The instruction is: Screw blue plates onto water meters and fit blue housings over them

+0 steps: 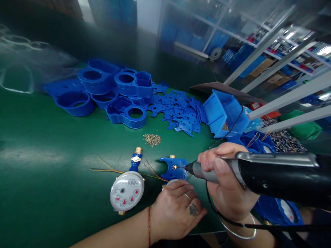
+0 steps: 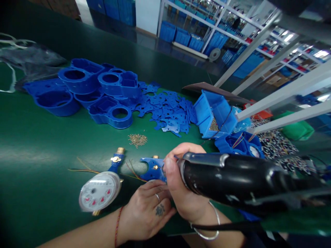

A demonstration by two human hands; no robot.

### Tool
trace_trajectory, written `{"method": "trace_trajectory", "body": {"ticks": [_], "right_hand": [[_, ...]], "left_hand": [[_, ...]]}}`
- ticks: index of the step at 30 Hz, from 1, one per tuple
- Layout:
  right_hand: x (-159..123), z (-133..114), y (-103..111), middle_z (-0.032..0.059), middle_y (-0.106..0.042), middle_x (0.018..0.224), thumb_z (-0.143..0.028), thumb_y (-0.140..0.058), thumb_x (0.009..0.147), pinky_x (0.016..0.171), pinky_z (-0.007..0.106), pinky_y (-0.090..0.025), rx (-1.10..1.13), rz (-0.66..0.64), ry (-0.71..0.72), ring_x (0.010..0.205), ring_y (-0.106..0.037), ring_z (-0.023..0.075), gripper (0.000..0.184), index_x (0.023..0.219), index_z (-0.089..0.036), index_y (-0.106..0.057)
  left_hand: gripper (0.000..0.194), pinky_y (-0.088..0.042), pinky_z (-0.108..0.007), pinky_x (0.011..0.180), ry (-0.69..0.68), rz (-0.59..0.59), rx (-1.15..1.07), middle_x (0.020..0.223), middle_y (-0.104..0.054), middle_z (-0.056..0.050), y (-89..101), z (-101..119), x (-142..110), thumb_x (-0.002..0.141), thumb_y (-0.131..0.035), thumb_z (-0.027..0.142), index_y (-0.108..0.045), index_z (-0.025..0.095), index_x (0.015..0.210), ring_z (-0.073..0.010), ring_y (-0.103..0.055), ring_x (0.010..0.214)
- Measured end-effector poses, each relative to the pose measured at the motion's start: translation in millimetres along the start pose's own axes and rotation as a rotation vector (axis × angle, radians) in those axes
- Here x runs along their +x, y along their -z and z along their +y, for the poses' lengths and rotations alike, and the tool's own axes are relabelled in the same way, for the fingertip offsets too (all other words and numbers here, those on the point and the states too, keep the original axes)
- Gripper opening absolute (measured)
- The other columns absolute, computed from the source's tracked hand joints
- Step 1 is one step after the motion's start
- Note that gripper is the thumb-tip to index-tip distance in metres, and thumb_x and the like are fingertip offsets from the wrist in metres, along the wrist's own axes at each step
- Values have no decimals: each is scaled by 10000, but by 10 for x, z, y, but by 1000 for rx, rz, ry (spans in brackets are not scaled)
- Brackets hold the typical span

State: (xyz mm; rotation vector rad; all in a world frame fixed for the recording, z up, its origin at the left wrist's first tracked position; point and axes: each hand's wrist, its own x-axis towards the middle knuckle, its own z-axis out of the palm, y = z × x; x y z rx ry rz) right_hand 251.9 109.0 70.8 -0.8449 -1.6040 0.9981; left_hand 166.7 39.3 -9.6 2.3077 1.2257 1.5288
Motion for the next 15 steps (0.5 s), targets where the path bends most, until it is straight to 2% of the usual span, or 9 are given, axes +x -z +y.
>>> {"method": "trace_trajectory", "body": {"ticks": [3,5,8,13,15], "right_hand": [[-10,7,-2,-46,-497,646,-218,-579,884,571,303,-473,112,-22,15,557,-513,123,75,873,-236,-508],[-9,10,-15,-47,-502,656,-215,-592,878,578,303,-473,105,0,9,565,-515,121,72,904,-235,-529],[5,7,-35,-45,-517,676,-223,-606,870,602,310,-477,90,62,5,586,-522,124,162,1026,-231,-560],[25,12,-34,-47,-517,667,-170,-591,878,567,284,-467,181,27,13,592,-524,114,72,870,-218,-539],[20,27,-30,-48,-521,677,-187,-596,878,580,292,-473,149,42,16,592,-525,116,80,936,-225,-555]], "left_hand": [[270,-548,-301,746,-4,9,5,655,-622,-29,-2,-4,-4,938,-447,224,-567,126,716,-155,-630,652],[266,-550,-298,740,-2,10,0,660,-626,-29,1,-4,-3,937,-449,223,-567,125,720,-155,-632,653],[286,-553,-298,739,2,4,-5,661,-628,-32,10,-3,0,944,-438,229,-557,128,705,-161,-641,671],[303,-550,-293,747,3,-3,8,664,-633,-32,15,1,-4,956,-418,239,-555,136,706,-154,-644,679],[305,-550,-294,751,3,-11,14,675,-640,-34,12,2,-7,957,-415,240,-561,135,711,-153,-642,684]]}}
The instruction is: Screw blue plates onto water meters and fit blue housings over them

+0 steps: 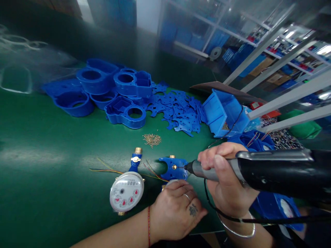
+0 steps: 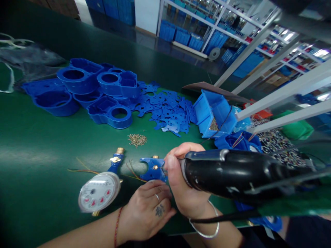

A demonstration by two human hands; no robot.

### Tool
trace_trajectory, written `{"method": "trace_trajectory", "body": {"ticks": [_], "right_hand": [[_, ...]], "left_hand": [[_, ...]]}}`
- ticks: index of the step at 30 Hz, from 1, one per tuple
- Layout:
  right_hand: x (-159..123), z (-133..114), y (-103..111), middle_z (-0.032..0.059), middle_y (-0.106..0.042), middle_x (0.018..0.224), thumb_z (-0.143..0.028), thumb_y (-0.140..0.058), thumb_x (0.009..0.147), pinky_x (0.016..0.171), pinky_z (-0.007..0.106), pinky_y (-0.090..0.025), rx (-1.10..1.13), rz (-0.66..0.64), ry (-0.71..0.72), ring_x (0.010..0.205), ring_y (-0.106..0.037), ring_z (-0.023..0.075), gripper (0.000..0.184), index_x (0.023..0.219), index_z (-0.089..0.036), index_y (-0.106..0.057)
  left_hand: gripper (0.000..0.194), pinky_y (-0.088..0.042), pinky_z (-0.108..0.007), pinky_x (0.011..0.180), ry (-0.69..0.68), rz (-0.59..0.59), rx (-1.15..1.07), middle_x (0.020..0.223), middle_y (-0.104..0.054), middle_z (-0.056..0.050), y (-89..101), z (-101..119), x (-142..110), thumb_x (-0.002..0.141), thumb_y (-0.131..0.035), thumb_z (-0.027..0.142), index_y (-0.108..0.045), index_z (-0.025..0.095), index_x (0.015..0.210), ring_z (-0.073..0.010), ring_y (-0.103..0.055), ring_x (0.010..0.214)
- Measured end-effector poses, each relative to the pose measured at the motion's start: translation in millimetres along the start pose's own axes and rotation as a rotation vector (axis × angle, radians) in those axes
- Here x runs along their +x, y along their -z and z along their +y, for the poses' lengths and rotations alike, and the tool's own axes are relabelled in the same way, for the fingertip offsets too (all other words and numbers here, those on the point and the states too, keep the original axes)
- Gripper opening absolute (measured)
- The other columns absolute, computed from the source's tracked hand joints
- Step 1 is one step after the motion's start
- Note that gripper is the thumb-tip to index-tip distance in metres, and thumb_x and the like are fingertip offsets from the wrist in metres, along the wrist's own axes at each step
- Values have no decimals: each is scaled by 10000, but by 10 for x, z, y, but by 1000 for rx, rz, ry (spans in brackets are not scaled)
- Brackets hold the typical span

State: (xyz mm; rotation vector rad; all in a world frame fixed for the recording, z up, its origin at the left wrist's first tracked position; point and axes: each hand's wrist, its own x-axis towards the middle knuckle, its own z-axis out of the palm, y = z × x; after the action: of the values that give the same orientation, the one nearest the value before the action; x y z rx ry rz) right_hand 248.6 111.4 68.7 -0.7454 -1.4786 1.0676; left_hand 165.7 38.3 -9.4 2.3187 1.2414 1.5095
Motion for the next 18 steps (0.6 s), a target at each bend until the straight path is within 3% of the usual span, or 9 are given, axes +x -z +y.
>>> {"method": "trace_trajectory", "body": {"ticks": [3,7,10,13,16,18], "right_hand": [[-7,17,3,-48,-527,686,-228,-605,877,600,306,-477,-41,21,12,586,-524,119,223,1095,-225,-556],[0,4,14,-43,-522,680,-179,-586,886,573,285,-468,26,-26,11,597,-525,113,70,929,-216,-546],[-7,4,30,-44,-515,672,-173,-587,883,557,278,-464,59,-44,11,583,-516,110,70,891,-217,-533],[-18,27,30,-48,-519,674,-188,-590,879,562,281,-461,36,-43,3,574,-512,112,117,979,-234,-552],[2,-1,41,-53,-506,652,-229,-604,866,581,302,-463,38,-65,0,565,-502,119,295,1154,-254,-549],[21,-78,108,-48,-466,618,-245,-593,854,566,313,-448,101,-49,29,542,-473,122,274,1128,-253,-580]], "left_hand": [[314,-549,-295,748,-3,-3,-2,667,-639,-36,0,0,2,959,-409,241,-562,133,707,-154,-641,678],[319,-549,-291,738,-8,7,-15,644,-628,-36,10,-2,21,957,-403,236,-550,136,693,-155,-642,662],[313,-551,-291,726,-2,15,-7,639,-627,-34,1,-1,30,957,-403,228,-552,133,698,-155,-643,658],[303,-550,-294,717,0,19,-7,634,-623,-26,-22,2,19,951,-408,219,-542,136,692,-151,-633,632],[274,-544,-302,750,12,4,-57,668,-636,-31,4,9,2,952,-409,215,-543,133,726,-155,-633,665],[273,-529,-312,798,60,10,-164,754,-657,-52,71,16,8,970,-373,233,-557,126,799,-161,-635,755]]}}
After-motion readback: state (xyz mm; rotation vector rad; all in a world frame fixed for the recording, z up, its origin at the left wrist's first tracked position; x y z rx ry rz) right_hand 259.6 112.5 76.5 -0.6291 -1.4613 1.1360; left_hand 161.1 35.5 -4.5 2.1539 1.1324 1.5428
